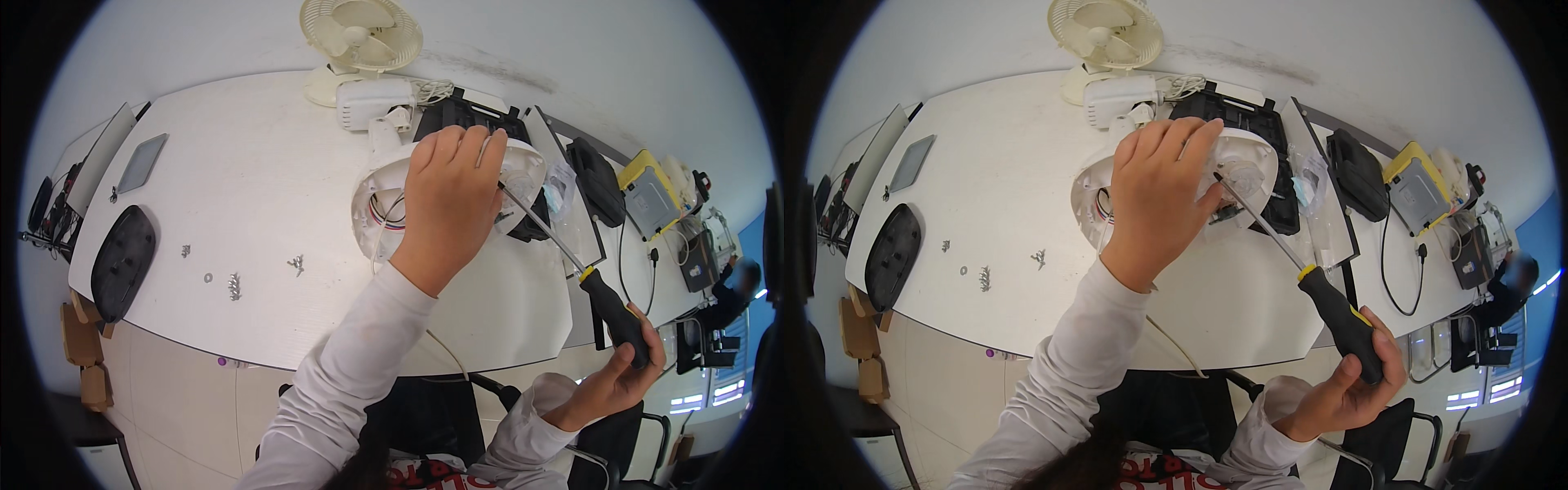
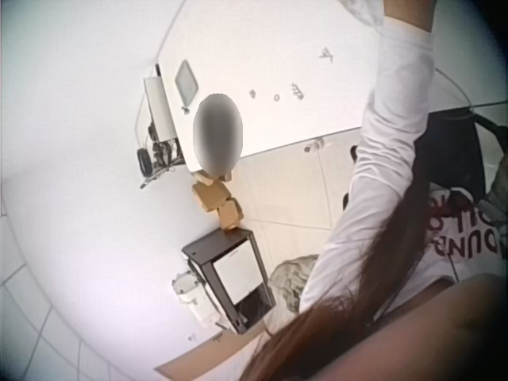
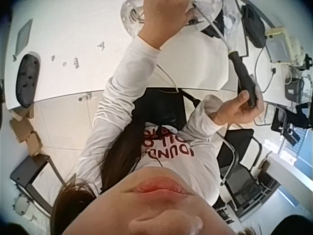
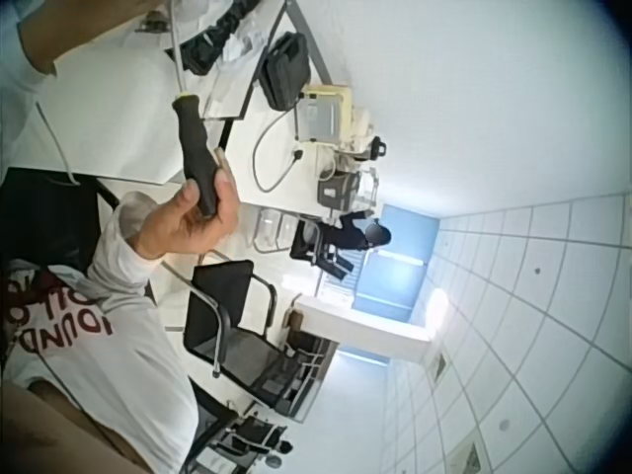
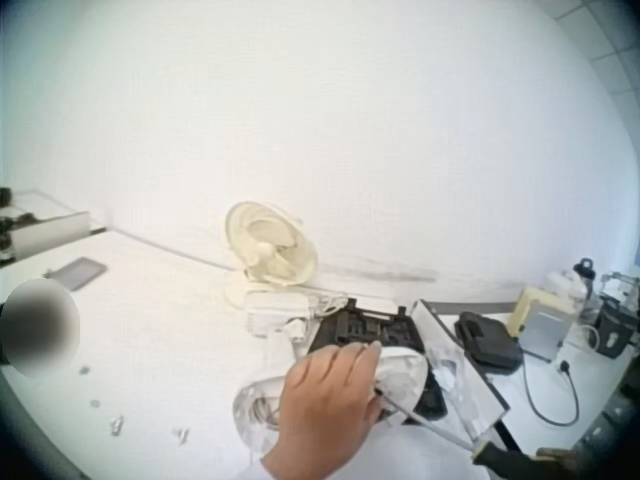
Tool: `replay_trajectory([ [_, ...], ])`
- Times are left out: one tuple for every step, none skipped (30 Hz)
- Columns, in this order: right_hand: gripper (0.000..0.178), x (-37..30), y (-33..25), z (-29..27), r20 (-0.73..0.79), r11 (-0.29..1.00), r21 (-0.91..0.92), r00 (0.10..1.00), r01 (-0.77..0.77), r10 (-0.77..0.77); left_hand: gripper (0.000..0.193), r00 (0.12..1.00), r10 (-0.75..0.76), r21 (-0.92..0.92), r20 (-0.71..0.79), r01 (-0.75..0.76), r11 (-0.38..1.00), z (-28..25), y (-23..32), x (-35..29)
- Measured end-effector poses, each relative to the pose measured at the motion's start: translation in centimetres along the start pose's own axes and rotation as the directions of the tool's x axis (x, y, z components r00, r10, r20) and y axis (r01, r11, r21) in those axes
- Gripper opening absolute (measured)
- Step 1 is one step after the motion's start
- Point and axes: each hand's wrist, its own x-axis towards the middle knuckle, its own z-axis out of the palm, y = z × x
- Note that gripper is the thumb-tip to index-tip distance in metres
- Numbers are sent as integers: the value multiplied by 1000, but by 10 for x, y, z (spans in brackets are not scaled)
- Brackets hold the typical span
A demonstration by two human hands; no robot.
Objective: The person uses a screwdriver to tighten screws into a white plastic housing containing wires and electronic components. They repeatedly pick up screws from the table, insert them into the housing, and turn the screwdriver to secure them.
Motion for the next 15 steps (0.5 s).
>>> replay_trajectory([
  [39,0,0,2,-3,1000,-5,1000,-4,4,56,1000,-1,-5,2,1,1000,-1,0,0],
  [39,-1,0,4,-6,1000,-10,1000,-7,7,56,1000,-2,-2,1,2,1000,-1,0,0],
  [38,-2,1,5,-9,1000,-16,1000,-10,10,56,1000,-3,0,1,3,1000,-1,1,0],
  [37,-1,1,6,-7,1000,-15,1000,-10,10,56,1000,-3,6,1,3,1000,-2,1,0],
  [37,-1,1,6,-4,1000,-15,1000,-10,10,55,1000,-3,6,4,3,1000,-3,1,1],
  [36,0,2,7,-2,1000,-14,1000,-10,10,55,1000,-2,5,8,2,1000,-3,1,2],
  [36,-1,2,8,-11,1000,-13,1000,-13,13,55,1000,-3,0,12,3,1000,-3,1,1],
  [36,-1,2,10,-20,1000,-12,1000,-15,15,55,1000,-4,0,12,4,1000,-3,1,1],
  [36,-2,2,11,-29,1000,-10,999,-18,18,55,1000,-5,1,13,5,1000,-3,1,1],
  [36,-2,3,10,-28,1000,-10,999,-19,19,55,1000,-6,1,12,6,1000,-3,1,1],
  [37,-2,3,10,-27,1000,-10,999,-20,19,55,1000,-7,-1,14,7,1000,-3,1,1],
  [37,-2,4,10,-26,1000,-9,999,-21,20,55,1000,-7,-4,16,7,1000,-3,1,1],
  [37,-2,4,10,-29,1000,-9,999,-22,21,56,1000,-8,-5,17,8,1000,-3,2,1],
  [37,-2,5,10,-32,1000,-9,999,-22,22,56,1000,-9,-5,18,9,1000,-4,2,1],
  [37,-2,5,11,-35,1000,-9,999,-23,23,56,1000,-10,-5,19,10,1000,-4,2,1],
])
